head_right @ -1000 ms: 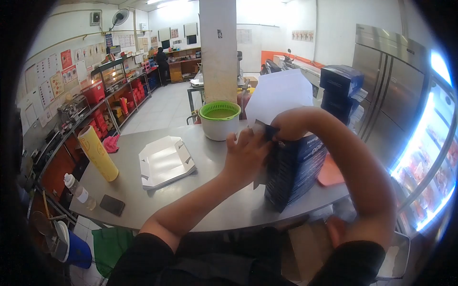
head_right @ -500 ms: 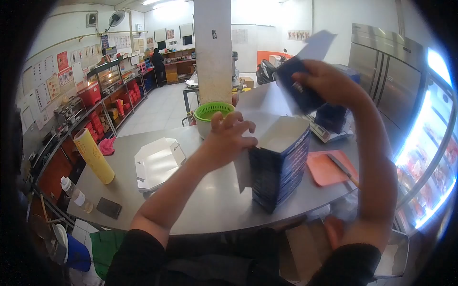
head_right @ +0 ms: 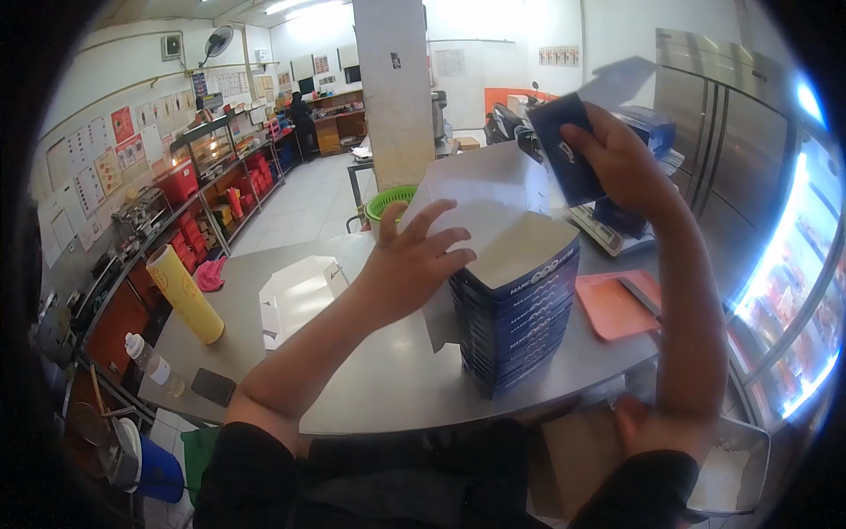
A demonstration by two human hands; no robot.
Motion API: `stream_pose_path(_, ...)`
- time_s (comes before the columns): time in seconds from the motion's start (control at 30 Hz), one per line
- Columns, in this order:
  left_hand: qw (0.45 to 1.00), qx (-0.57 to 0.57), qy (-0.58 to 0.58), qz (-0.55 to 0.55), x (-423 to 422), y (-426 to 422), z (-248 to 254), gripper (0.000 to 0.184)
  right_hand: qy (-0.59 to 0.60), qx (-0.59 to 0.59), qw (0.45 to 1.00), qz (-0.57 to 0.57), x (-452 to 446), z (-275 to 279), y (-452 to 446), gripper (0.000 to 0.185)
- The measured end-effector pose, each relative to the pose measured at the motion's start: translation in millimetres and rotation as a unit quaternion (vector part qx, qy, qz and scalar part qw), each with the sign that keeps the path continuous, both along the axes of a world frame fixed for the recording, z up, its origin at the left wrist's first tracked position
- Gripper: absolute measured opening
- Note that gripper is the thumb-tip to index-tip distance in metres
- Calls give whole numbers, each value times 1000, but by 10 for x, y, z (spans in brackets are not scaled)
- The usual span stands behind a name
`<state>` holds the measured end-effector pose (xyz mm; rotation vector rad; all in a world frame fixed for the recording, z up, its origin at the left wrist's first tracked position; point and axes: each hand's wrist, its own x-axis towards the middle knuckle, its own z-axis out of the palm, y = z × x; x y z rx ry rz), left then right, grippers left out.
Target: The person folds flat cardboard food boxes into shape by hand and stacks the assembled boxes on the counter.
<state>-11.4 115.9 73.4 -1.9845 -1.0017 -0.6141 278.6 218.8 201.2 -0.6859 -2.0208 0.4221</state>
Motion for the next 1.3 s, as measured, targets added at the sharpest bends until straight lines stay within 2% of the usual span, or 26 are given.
stream_pose_path(0.13, 996, -57, -35, -55, 41, -79, -123, 27, -3, -26, 994, 102, -182, 212, -294, 45)
stream_pose_path(0.17, 994, -73, -59, -63, 52, -85, -169, 30, -1, -33, 992, 126, -250, 238, -377, 56)
stream_pose_path(0.27, 983, -110, -115, -88, 107, -114, -279, 40, -137, 11, 989, 50, -396, 394, -620, 67)
stream_pose_path(0.37, 976, -123, -143, -111, 153, -171, -355, 47, -209, 37, 976, 49, -523, 466, -618, 70)
stream_pose_path(0.47, 972, -115, -162, -124, 218, -212, -390, 50, -288, 27, 957, 5, -589, 563, -740, 64)
stream_pose_path(0.57, 974, -101, -164, -117, 245, -230, -373, 50, -304, -10, 952, 35, -534, 634, -808, 60)
stream_pose_path(0.77, 969, -124, -176, -120, 258, -177, -472, 48, -330, -62, 942, 14, -482, 760, -913, 63)
stream_pose_path(0.87, 967, -103, -196, -124, 275, -222, -434, 42, -282, -82, 955, 36, -406, 798, -985, 62)
stream_pose_path(0.93, 966, -84, -204, -134, 227, -227, -390, 37, -255, -29, 966, 36, -248, 820, -1028, 64)
stream_pose_path(1.0, 958, -121, -211, -154, 177, -127, -403, 30, -227, -14, 969, 95, -66, 866, -979, 66)
stream_pose_path(1.03, 953, -139, -214, -165, 149, -77, -394, 26, -210, -27, 965, 151, 3, 886, -950, 68)
stream_pose_path(1.1, 943, -213, -186, -176, 80, 12, -282, 21, -188, -60, 963, 184, 35, 905, -938, 69)
stream_pose_path(1.27, 893, -347, -171, -230, 41, 150, -162, 16, -184, -75, 980, 2, -204, 783, -1090, 72)
stream_pose_path(1.3, 883, -363, -175, -241, 47, 170, -170, 16, -192, -75, 978, 13, -213, 753, -1043, 69)
